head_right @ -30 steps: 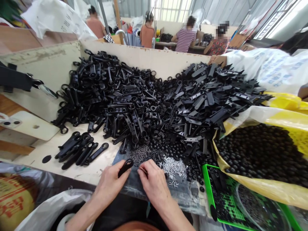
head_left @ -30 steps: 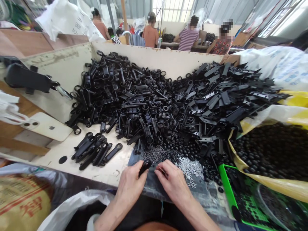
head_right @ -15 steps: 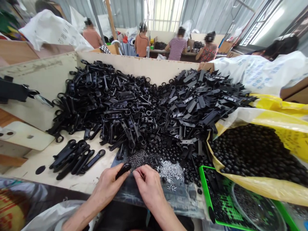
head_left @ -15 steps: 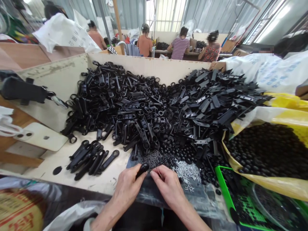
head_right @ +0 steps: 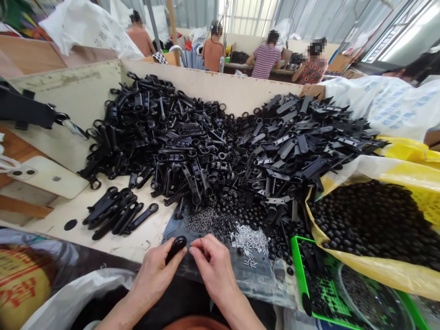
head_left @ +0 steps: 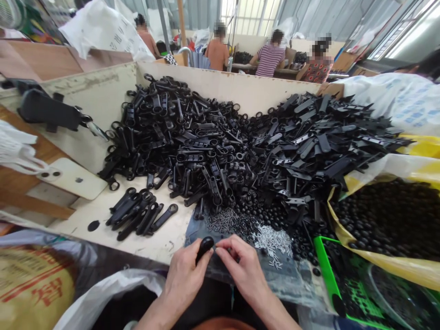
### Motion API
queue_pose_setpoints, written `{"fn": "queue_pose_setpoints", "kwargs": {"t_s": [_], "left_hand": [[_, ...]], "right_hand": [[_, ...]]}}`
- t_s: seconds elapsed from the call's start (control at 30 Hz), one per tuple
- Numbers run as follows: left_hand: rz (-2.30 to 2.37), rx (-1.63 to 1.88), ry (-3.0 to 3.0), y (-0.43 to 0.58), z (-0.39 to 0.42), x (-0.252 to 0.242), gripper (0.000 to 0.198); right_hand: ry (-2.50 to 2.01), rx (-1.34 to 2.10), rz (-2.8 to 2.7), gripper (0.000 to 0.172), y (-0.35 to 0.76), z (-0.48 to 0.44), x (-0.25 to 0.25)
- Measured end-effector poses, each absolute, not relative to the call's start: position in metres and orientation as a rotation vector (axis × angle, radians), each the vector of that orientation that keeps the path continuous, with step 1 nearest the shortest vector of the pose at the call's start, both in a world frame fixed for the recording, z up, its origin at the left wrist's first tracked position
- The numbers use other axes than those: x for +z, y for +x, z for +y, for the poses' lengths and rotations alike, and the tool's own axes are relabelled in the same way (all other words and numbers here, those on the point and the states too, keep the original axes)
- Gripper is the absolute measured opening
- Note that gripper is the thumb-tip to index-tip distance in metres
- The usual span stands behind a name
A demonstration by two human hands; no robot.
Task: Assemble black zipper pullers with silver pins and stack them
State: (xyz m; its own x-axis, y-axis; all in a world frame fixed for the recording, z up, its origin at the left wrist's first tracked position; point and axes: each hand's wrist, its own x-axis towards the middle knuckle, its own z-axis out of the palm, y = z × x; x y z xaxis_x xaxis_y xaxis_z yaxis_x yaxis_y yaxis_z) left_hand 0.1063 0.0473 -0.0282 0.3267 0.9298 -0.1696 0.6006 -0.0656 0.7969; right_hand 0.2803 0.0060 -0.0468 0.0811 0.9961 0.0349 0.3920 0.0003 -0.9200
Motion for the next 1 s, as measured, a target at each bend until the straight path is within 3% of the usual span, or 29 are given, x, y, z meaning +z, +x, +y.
{"fn": "queue_pose_setpoints", "kwargs": {"t_s": [0.17, 0.37, 0.7, 0.83, 1.0], "left_hand": [[1.403, 0.498, 1.529, 0.102, 0.054, -0.026, 0.031], [1.398, 0.559, 1.365, 0.095, 0.054, -0.035, 0.04], [1.341, 0.651, 0.937, 0.1, 0.051, -0.031, 0.046], [1.281, 0.671, 0.818, 0.103, 0.051, -0.03, 0.049], [1.176, 0.653, 0.749, 0.114, 0.047, -0.023, 0.048]], "right_hand": [[-1.528, 0.659, -1.776, 0.021, 0.279, 0.012, -0.052], [-1.578, 0.551, -1.68, 0.016, 0.294, 0.012, -0.051], [-1.708, 0.36, -1.801, 0.025, 0.291, 0.019, -0.059], [-1.693, 0.371, -1.787, 0.027, 0.287, 0.024, -0.058], [-1.522, 0.644, -1.591, 0.014, 0.293, 0.017, -0.033]]}}
